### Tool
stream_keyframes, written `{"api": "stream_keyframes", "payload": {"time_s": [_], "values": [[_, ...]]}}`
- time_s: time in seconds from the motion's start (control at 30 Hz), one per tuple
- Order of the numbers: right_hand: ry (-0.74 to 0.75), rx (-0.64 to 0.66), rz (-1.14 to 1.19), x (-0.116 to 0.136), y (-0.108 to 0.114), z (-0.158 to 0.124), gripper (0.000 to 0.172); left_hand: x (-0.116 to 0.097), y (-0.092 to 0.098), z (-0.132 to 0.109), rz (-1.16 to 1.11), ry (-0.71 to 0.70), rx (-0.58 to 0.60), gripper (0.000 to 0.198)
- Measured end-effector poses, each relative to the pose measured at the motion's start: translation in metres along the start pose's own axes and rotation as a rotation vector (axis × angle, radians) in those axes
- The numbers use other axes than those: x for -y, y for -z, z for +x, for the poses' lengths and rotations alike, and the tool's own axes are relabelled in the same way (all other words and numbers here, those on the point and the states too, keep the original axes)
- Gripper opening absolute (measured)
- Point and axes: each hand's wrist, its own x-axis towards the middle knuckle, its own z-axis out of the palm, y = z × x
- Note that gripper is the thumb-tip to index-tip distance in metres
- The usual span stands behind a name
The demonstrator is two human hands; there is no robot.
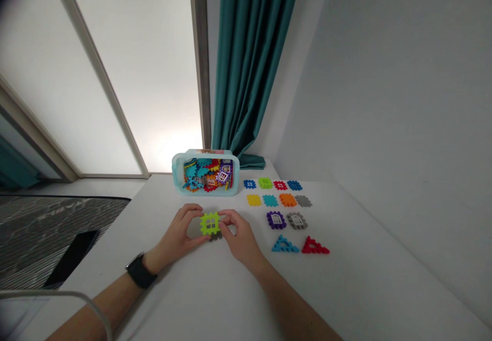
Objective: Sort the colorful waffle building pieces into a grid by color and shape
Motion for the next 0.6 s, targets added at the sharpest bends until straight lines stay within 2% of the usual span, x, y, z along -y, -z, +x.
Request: {"api": "stream_keyframes", "payload": {"time_s": [0.1,0.3,0.6], "values": [[-0.006,0.013,0.047,-0.0011,-0.0012,-0.0001,0.022,0.0003,-0.0010,0.0002,0.009,0.013,-0.008,0.051],[-0.009,0.065,0.131,0.0007,-0.0054,-0.0017,0.033,0.0014,-0.0020,0.0012,0.000,0.034,-0.028,0.049],[-0.019,0.057,0.147,-0.0002,-0.0057,-0.0030,0.033,0.0029,-0.0008,0.0008,-0.012,0.032,0.016,0.047]]}}
